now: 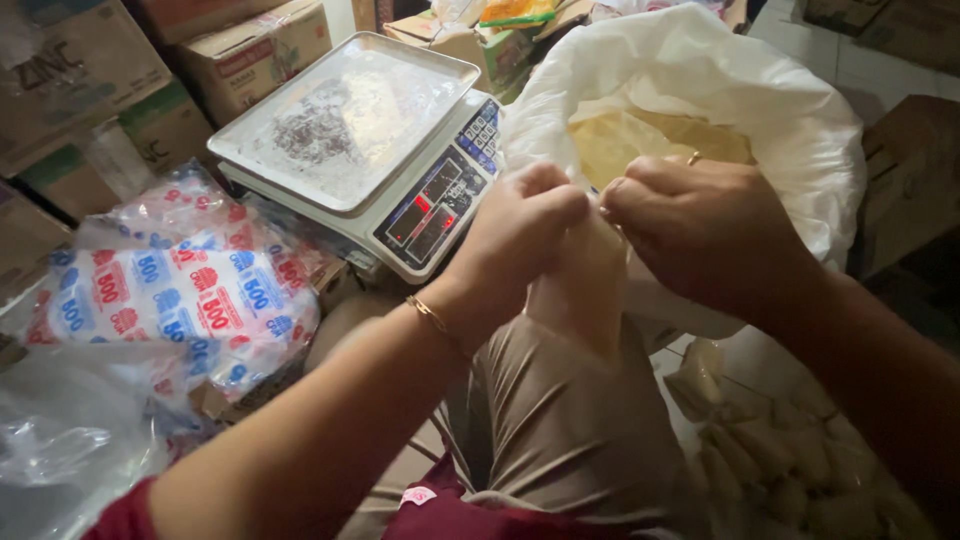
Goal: The person scoops a yellow powder from a large sack into small plastic bags using a blue scoop. They place each bag on a digital scale to check the weight, then tie the bag closed by hand. The person repeats this process for multiple bags.
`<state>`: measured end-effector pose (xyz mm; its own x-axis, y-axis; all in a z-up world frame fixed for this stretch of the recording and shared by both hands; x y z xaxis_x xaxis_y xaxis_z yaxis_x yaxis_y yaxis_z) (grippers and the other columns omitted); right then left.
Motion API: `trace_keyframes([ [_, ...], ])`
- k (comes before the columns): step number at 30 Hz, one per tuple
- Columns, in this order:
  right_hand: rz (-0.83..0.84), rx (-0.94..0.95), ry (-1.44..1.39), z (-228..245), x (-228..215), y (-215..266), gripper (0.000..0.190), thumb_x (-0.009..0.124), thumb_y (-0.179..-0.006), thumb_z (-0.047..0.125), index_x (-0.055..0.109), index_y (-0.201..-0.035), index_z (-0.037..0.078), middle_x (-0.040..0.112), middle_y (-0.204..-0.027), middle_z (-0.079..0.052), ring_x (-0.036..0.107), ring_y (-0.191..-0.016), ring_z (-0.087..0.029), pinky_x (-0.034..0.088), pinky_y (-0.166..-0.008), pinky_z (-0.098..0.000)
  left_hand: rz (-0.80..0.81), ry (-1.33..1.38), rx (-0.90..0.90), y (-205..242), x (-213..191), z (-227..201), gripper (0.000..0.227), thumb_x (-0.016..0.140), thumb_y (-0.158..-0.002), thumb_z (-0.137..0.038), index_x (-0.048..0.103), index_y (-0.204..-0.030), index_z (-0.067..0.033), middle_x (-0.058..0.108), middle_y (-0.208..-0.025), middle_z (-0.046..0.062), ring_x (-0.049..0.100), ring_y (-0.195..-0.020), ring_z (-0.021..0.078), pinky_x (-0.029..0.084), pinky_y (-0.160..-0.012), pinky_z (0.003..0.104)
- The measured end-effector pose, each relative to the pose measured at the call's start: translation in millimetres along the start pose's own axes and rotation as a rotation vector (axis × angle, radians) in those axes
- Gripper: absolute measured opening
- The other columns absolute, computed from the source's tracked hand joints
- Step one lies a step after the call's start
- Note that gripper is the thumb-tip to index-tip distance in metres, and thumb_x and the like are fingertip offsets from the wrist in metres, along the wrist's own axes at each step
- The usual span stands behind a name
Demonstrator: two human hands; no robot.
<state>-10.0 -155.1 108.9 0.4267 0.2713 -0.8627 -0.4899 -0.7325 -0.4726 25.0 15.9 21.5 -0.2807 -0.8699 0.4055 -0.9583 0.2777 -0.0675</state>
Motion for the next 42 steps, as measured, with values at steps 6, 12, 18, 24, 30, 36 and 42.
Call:
trace_keyframes([
  [6, -0.049, 0.098, -0.032, 8.7, 6.7, 8.1, 0.007, 0.07, -0.094, 0.013, 0.07, -0.098, 0.007, 0.067, -0.087, -0.008, 0.068, -0.079, -0.026, 0.053, -0.066, -0.0383, -0.054, 0.0, 0.126, 4.7, 10.4, 26.9, 0.012, 0.066, -0.089, -0.012, 0.064, -0.094, -0.0018, 0.065, -0.085, 0.002, 0.06, -0.076, 0.0068, 0.053, -0.068, 0.024],
  [12, -0.18, 0.792, -0.581, 23.1, 28.0, 31.7, 0.005, 0.068, -0.091, 0.006, 0.07, -0.096, 0.005, 0.07, -0.079, -0.006, 0.064, -0.07, -0.008, 0.052, -0.065, -0.026, -0.11, 0.024, 0.155, 13.1, 23.9, 48.0, 0.01, 0.066, -0.092, -0.01, 0.064, -0.096, -0.0011, 0.066, -0.085, 0.001, 0.06, -0.076, 0.0056, 0.051, -0.067, 0.022],
  [18, -0.329, 1.001, -0.864, 20.1, 46.1, 37.9, 0.007, 0.066, -0.095, 0.005, 0.068, -0.101, 0.003, 0.07, -0.087, -0.003, 0.061, -0.076, -0.006, 0.051, -0.068, -0.0224, -0.106, 0.134, 0.168, 12.6, 31.6, 51.8, 0.009, 0.068, -0.094, -0.007, 0.067, -0.098, 0.0006, 0.069, -0.088, 0.003, 0.063, -0.078, 0.0065, 0.054, -0.07, 0.023],
  [24, -0.437, 0.99, -0.857, 30.3, 50.7, 39.3, 0.014, 0.065, -0.095, 0.003, 0.067, -0.109, 0.001, 0.072, -0.094, -0.003, 0.064, -0.082, -0.006, 0.053, -0.074, -0.0213, -0.163, 0.102, 0.173, 15.0, 33.8, 51.0, 0.012, 0.069, -0.092, -0.007, 0.072, -0.1, 0.0029, 0.073, -0.091, 0.005, 0.065, -0.08, 0.0071, 0.055, -0.073, 0.023],
  [30, -0.428, 0.979, -0.646, 49.5, 43.5, 41.9, 0.024, 0.069, -0.092, 0.005, 0.063, -0.115, 0.002, 0.072, -0.093, -0.005, 0.066, -0.079, -0.009, 0.055, -0.072, -0.0254, -0.147, 0.173, 0.14, 16.7, 37.2, 51.7, 0.011, 0.069, -0.093, -0.004, 0.073, -0.1, 0.0042, 0.075, -0.093, 0.007, 0.067, -0.083, 0.0089, 0.056, -0.076, 0.025],
  [36, -0.443, 0.935, -0.512, 53.1, 39.8, 39.2, 0.023, 0.068, -0.092, 0.005, 0.063, -0.114, 0.002, 0.072, -0.094, -0.008, 0.069, -0.078, -0.014, 0.057, -0.072, -0.0294, -0.131, 0.093, 0.198, 20.5, 39.3, 43.8, 0.01, 0.069, -0.093, -0.004, 0.073, -0.098, 0.0031, 0.075, -0.094, 0.006, 0.067, -0.086, 0.0087, 0.056, -0.08, 0.024],
  [42, -0.445, 0.837, -0.394, 53.7, 35.9, 43.9, 0.019, 0.068, -0.093, 0.005, 0.067, -0.112, 0.001, 0.075, -0.099, -0.012, 0.073, -0.088, -0.018, 0.057, -0.08, -0.0324, -0.183, -0.025, 0.163, 19.6, 45.6, 35.7, 0.009, 0.073, -0.087, -0.008, 0.069, -0.09, 0.0, 0.072, -0.083, 0.007, 0.063, -0.073, 0.0082, 0.055, -0.065, 0.026],
])
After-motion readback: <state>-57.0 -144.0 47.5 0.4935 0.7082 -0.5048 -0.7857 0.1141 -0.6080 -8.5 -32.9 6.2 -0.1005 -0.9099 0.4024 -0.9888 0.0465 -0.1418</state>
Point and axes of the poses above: each hand's wrist, its own y-axis away from the middle knuckle, its own x-axis out of the palm, z = x × y, the point moved 2 cm from there along -y, towards the middle knuckle
